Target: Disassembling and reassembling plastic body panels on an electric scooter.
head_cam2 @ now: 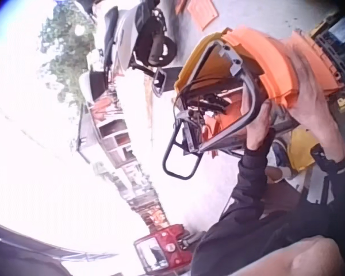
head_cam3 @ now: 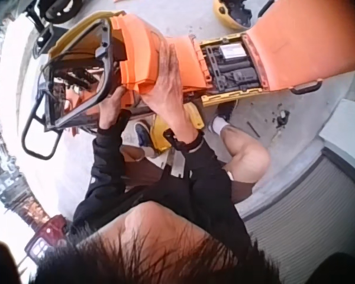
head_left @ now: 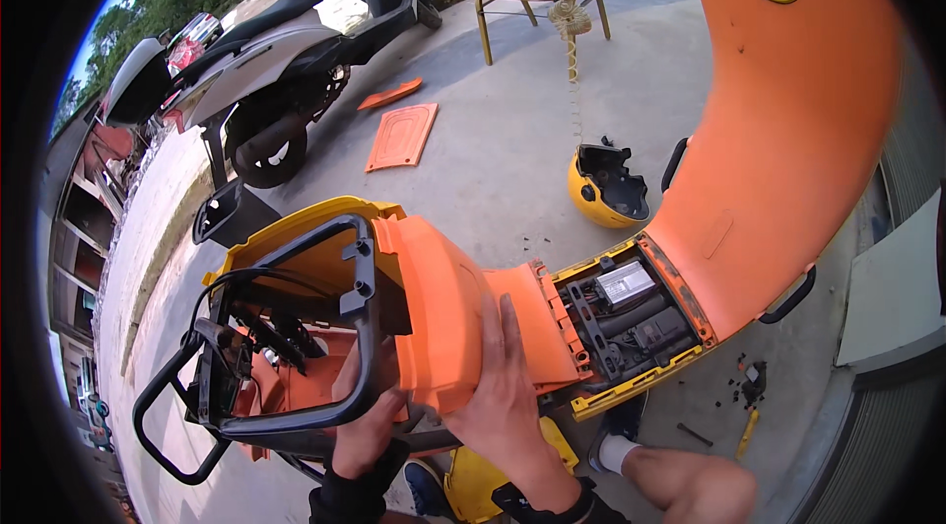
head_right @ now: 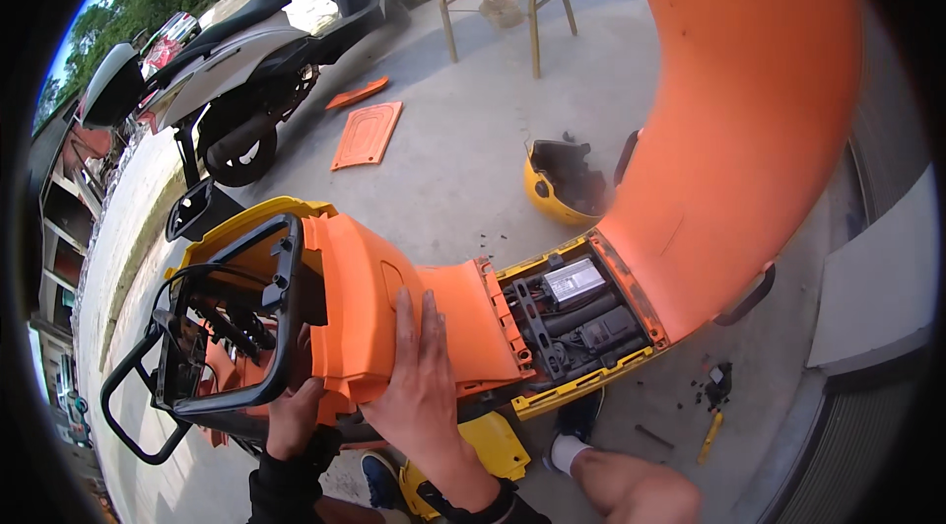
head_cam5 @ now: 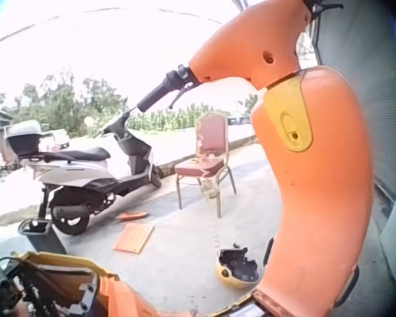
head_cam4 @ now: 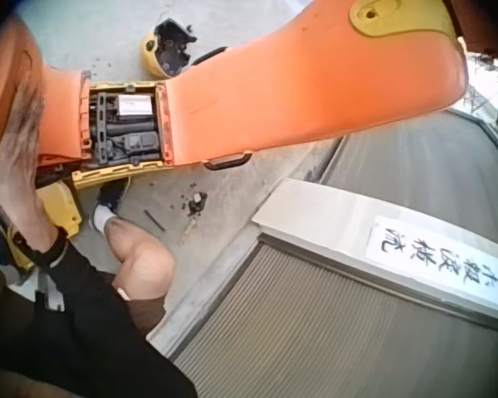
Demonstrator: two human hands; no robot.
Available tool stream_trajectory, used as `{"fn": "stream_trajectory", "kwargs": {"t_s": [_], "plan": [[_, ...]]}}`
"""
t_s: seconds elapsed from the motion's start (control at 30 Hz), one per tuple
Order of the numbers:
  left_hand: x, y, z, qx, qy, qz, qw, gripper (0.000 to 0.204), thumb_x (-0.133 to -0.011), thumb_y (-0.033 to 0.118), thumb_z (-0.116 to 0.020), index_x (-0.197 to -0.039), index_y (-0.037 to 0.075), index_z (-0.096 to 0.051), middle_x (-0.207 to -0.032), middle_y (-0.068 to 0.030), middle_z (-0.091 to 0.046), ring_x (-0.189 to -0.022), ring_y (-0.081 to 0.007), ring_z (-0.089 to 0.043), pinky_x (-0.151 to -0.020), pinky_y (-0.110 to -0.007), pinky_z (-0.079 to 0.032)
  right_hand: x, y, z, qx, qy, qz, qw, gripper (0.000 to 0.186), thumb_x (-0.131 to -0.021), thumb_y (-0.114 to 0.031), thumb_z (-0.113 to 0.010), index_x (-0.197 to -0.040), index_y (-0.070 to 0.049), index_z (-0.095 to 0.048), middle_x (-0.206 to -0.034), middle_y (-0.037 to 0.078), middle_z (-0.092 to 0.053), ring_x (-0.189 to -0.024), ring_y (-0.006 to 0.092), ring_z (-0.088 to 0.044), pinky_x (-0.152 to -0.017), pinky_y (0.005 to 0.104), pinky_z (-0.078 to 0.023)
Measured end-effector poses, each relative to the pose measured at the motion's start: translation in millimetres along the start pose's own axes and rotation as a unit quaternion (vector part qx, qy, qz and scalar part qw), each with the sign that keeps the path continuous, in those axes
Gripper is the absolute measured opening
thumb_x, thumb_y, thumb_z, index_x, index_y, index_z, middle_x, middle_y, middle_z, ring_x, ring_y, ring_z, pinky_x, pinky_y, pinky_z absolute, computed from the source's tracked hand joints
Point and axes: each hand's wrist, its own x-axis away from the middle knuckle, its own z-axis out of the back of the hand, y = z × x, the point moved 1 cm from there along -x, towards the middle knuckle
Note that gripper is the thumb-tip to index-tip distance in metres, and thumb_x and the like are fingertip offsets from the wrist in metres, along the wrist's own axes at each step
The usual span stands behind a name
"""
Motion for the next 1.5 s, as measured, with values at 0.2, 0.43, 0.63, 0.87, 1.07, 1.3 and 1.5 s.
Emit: {"fn": "stream_trajectory", "kwargs": {"t_s": [0.2,0.43,0.63,0.87,1.07,1.3,1.5], "plan": [[18.3,16.4,-17.9,0.064,-0.171,-0.109,0.977,0.082,-0.082,0.010,-0.068,-0.148,-0.003,-0.022,-0.144,-0.0158,-0.039,-0.130,-0.0242,-0.043,-0.109,-0.038,-0.032,5.2,-8.8,-4.9,0.075,-0.009,-0.035,0.997,0.098,-0.072,-0.022,-0.077,-0.148,0.001,-0.019,-0.142,0.034,-0.033,-0.128,0.0553,-0.037,-0.105,0.0542,-0.037],[29.5,28.0,-71.3,-0.245,0.114,-0.118,0.955,0.061,-0.090,0.021,-0.070,-0.133,-0.009,-0.040,-0.124,-0.0194,-0.054,-0.108,-0.0225,-0.055,-0.093,-0.036,-0.045,17.4,-1.0,5.7,0.101,-0.035,-0.047,0.993,0.084,-0.085,-0.026,-0.063,-0.147,0.008,-0.017,-0.146,0.034,-0.030,-0.129,0.0540,-0.038,-0.103,0.0553,-0.038],[35.4,23.0,-54.2,-0.183,0.090,0.025,0.979,0.032,-0.090,0.018,-0.069,-0.109,-0.005,-0.058,-0.075,-0.0057,-0.062,-0.054,-0.0147,-0.059,-0.050,-0.030,-0.046,-39.2,12.6,67.2,-0.132,-0.162,0.032,0.977,0.056,-0.083,-0.017,-0.060,-0.135,0.004,-0.049,-0.141,0.024,-0.046,-0.133,0.0348,-0.044,-0.109,0.0392,-0.035],[27.9,34.1,-56.0,-0.126,-0.002,-0.010,0.992,0.018,-0.088,0.006,-0.070,-0.100,-0.004,-0.061,-0.080,-0.0074,-0.065,-0.066,-0.0109,-0.061,-0.056,-0.025,-0.049,-219.1,17.4,-5.6,-0.095,-0.324,-0.005,0.941,0.040,-0.092,-0.035,-0.062,-0.116,-0.004,-0.068,-0.104,0.014,-0.071,-0.094,0.0245,-0.068,-0.083,0.0351,-0.053],[15.8,30.4,-56.9,-0.165,-0.021,0.083,0.983,0.026,-0.087,0.016,-0.073,-0.102,-0.005,-0.065,-0.068,-0.0089,-0.064,-0.062,-0.0138,-0.062,-0.055,-0.028,-0.048,-217.8,19.7,-12.0,-0.019,-0.308,-0.024,0.951,0.033,-0.093,-0.032,-0.063,-0.110,-0.006,-0.071,-0.092,0.011,-0.072,-0.083,0.0173,-0.067,-0.076,0.0306,-0.053],[18.5,19.5,-64.1,-0.136,0.147,-0.194,0.960,0.041,-0.086,0.025,-0.074,-0.112,-0.003,-0.061,-0.070,-0.0174,-0.061,-0.055,-0.0179,-0.058,-0.048,-0.036,-0.043,-140.9,40.2,-23.0,-0.045,-0.116,0.051,0.991,0.033,-0.094,-0.026,-0.059,-0.116,-0.002,-0.067,-0.099,0.014,-0.070,-0.083,0.0191,-0.066,-0.080,0.0313,-0.051],[19.1,17.6,-54.7,-0.041,-0.042,-0.127,0.990,0.027,-0.097,0.024,-0.058,-0.102,-0.002,-0.055,-0.068,-0.0157,-0.055,-0.058,-0.0335,-0.060,-0.050,-0.038,-0.046,-122.4,-4.4,-8.2,-0.186,-0.176,-0.074,0.964,0.039,-0.096,-0.017,-0.043,-0.128,0.003,-0.054,-0.099,0.008,-0.065,-0.082,0.0120,-0.065,-0.074,0.0240,-0.053]]}}
